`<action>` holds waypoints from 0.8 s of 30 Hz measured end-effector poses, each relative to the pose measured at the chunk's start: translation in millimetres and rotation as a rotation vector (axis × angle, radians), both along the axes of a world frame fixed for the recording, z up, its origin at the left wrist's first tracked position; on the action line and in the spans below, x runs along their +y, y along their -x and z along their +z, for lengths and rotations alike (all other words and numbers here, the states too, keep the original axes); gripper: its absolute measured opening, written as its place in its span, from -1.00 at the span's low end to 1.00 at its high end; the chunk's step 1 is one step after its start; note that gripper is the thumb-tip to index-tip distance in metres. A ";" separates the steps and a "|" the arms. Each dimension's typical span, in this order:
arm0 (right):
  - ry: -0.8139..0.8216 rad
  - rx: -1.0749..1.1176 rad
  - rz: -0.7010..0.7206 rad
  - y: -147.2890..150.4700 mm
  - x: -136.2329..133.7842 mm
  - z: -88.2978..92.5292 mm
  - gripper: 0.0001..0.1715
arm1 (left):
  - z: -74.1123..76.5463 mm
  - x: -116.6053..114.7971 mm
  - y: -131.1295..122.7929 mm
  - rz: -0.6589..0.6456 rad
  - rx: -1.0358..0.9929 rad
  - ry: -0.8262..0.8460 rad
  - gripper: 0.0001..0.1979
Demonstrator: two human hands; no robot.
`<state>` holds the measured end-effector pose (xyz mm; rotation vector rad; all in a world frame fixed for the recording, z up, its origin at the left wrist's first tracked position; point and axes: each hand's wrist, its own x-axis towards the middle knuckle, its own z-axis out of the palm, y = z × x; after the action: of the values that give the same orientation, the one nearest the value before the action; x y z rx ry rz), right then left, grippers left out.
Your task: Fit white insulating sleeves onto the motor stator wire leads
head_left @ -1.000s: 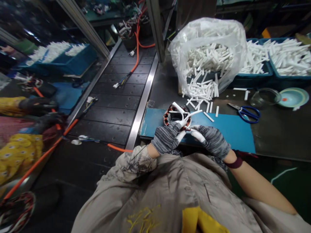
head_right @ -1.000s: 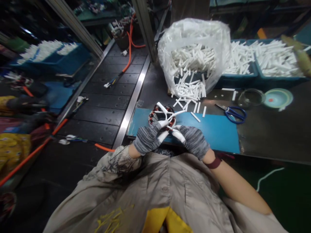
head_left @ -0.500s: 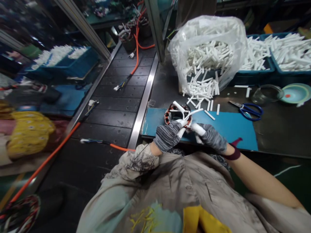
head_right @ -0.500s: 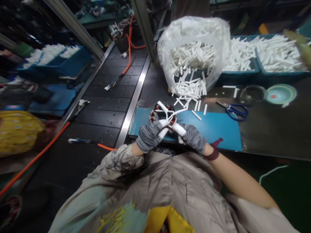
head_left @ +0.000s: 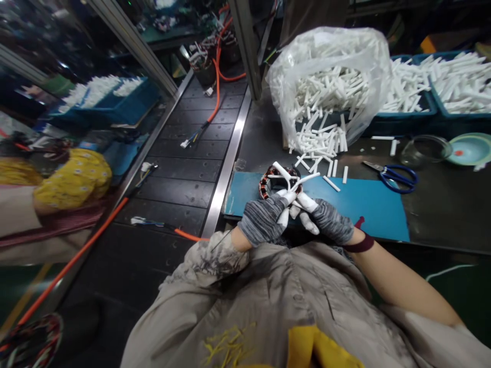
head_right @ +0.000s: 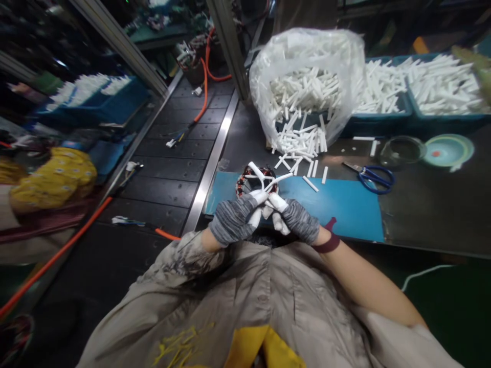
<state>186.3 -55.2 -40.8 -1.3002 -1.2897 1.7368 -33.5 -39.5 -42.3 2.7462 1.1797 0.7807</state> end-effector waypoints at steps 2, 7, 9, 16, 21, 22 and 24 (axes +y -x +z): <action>-0.071 -0.065 -0.106 -23.4 -3.4 -3.1 -0.20 | 20.2 0.9 13.1 0.036 0.008 0.006 -0.46; -0.254 -0.382 -0.533 -96.4 -22.1 -33.5 -0.22 | 28.2 20.5 26.1 -0.061 0.106 0.079 -0.18; -0.292 -0.537 -0.562 -112.2 -29.5 -49.9 -0.27 | 13.3 29.2 18.7 -0.131 0.171 0.162 -0.32; -0.378 -0.663 -0.549 -115.0 -35.0 -75.0 -0.33 | 0.5 30.4 7.6 -0.093 0.341 0.186 -0.62; -0.419 -0.633 -0.538 -119.9 -35.3 -85.4 -0.37 | 23.7 29.9 40.6 0.047 0.444 0.279 -0.59; -0.437 -0.633 -0.535 -120.9 -35.1 -89.0 -0.40 | 30.1 33.2 50.8 0.096 0.467 0.331 -0.60; -0.479 -0.630 -0.525 -122.2 -34.9 -95.7 -0.45 | 43.6 41.5 73.6 0.252 0.529 0.461 -0.61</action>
<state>308.5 -90.0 -136.5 -1.7403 -1.3960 0.6191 -107.2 2.1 1.3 2.4909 1.5674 -0.2280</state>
